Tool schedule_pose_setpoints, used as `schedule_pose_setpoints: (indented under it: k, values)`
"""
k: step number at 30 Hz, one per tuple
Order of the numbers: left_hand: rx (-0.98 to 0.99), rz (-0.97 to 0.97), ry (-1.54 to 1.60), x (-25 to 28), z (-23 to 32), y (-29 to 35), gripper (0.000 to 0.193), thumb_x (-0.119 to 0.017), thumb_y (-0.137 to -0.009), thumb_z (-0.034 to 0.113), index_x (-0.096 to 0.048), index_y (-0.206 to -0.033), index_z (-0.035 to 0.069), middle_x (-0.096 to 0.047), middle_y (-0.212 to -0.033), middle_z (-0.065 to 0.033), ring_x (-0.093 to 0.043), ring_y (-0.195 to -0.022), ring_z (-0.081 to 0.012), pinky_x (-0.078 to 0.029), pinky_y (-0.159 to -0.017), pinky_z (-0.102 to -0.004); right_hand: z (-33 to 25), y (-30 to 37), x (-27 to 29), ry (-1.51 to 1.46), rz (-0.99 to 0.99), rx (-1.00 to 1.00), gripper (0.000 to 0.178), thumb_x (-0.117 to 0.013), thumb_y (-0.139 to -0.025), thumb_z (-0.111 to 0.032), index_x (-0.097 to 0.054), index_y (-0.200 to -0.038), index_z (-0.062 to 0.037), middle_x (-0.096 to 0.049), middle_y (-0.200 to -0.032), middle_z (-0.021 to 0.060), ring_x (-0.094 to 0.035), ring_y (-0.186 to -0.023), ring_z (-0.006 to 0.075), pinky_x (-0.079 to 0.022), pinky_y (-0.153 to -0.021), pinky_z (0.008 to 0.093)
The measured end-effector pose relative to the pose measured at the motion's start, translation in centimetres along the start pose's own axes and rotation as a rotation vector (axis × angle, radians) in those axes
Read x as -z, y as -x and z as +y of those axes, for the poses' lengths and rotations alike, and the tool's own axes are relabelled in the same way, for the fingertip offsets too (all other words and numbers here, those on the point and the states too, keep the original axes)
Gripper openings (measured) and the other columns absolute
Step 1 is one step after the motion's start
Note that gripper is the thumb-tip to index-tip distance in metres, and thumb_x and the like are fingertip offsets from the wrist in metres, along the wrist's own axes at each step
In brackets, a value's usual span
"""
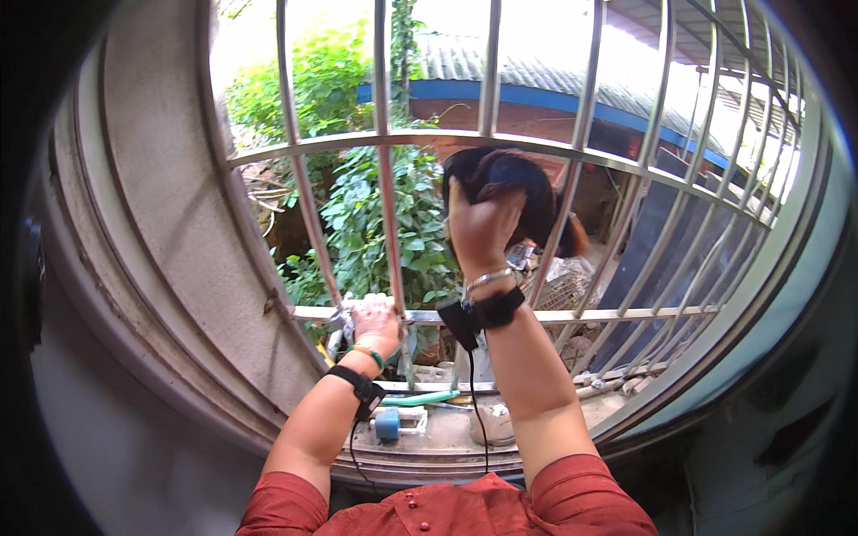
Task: The person cleans a window frame and the metal bars outside using a cloth. The person uses their hands to wipe the dust and dirt from the inner tracks of the window and then reaches out to wipe the vertical metal security bars.
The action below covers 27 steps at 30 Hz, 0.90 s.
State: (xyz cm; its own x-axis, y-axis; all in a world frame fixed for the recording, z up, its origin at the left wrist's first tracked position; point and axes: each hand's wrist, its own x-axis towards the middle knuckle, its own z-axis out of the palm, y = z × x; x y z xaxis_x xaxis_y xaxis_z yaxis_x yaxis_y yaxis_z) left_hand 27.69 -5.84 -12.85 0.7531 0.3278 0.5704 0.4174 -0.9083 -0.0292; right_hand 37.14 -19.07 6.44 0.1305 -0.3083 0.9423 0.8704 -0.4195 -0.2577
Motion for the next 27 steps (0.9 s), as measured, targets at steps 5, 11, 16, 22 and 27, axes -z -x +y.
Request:
schedule_pose_setpoints:
  k: [5,11,16,22,27]
  values:
    - [-0.033,0.008,0.028,-0.6,0.3,-0.5,0.013,-0.045,-0.076,0.019,-0.054,-0.084,0.016,-0.051,-0.083,-0.0032,-0.048,-0.089,-0.0215,-0.033,-0.077,-0.0405,-0.1,-1.3,-2.7,0.026,0.239,-0.078,0.043,-0.072,-0.065,-0.024,-0.053,-0.092,0.0037,-0.056,-0.087,0.0158,-0.055,-0.081,0.0353,-0.044,-0.074,0.039]
    - [0.004,-0.084,0.004,0.1,-0.2,-0.2,0.016,-0.043,-0.078,0.02,-0.055,-0.089,0.015,-0.051,-0.09,-0.0037,-0.046,-0.094,-0.0215,-0.031,-0.08,-0.0426,0.3,-1.6,-1.1,-0.904,-0.025,-0.797,0.025,-0.07,-0.067,-0.003,-0.059,-0.09,-0.003,-0.061,-0.084,0.0045,-0.059,-0.073,0.0132,-0.047,-0.068,0.0256]
    - [0.021,-0.108,0.038,0.4,0.1,-0.4,0.017,-0.042,-0.079,0.02,-0.055,-0.09,0.015,-0.052,-0.092,-0.0039,-0.046,-0.096,-0.0213,-0.03,-0.082,-0.0435,3.3,-2.7,-0.5,-1.407,-0.319,-1.125,0.02,-0.058,-0.078,-0.015,-0.058,-0.095,-0.003,-0.062,-0.083,0.0062,-0.061,-0.072,0.0191,-0.05,-0.069,0.0306]
    - [0.031,-0.063,0.059,0.8,0.4,-0.3,0.016,-0.044,-0.079,0.02,-0.056,-0.088,0.015,-0.052,-0.091,-0.0035,-0.047,-0.095,-0.0215,-0.031,-0.082,-0.0435,7.4,-3.7,-1.7,-1.628,-0.768,-1.048,0.033,-0.054,-0.077,-0.03,-0.058,-0.093,-0.0016,-0.062,-0.082,0.0096,-0.06,-0.069,0.0211,-0.05,-0.067,0.0308]
    - [0.023,-0.094,0.047,1.2,0.2,-0.2,0.017,-0.046,-0.077,0.019,-0.053,-0.091,0.014,-0.05,-0.091,-0.0036,-0.046,-0.096,-0.0212,-0.032,-0.081,-0.0406,12.0,-1.7,-5.3,-1.693,-0.777,-0.851,0.021,-0.049,-0.081,-0.021,-0.058,-0.088,-0.0032,-0.061,-0.082,0.0044,-0.057,-0.07,0.0134,-0.049,-0.066,0.0265]
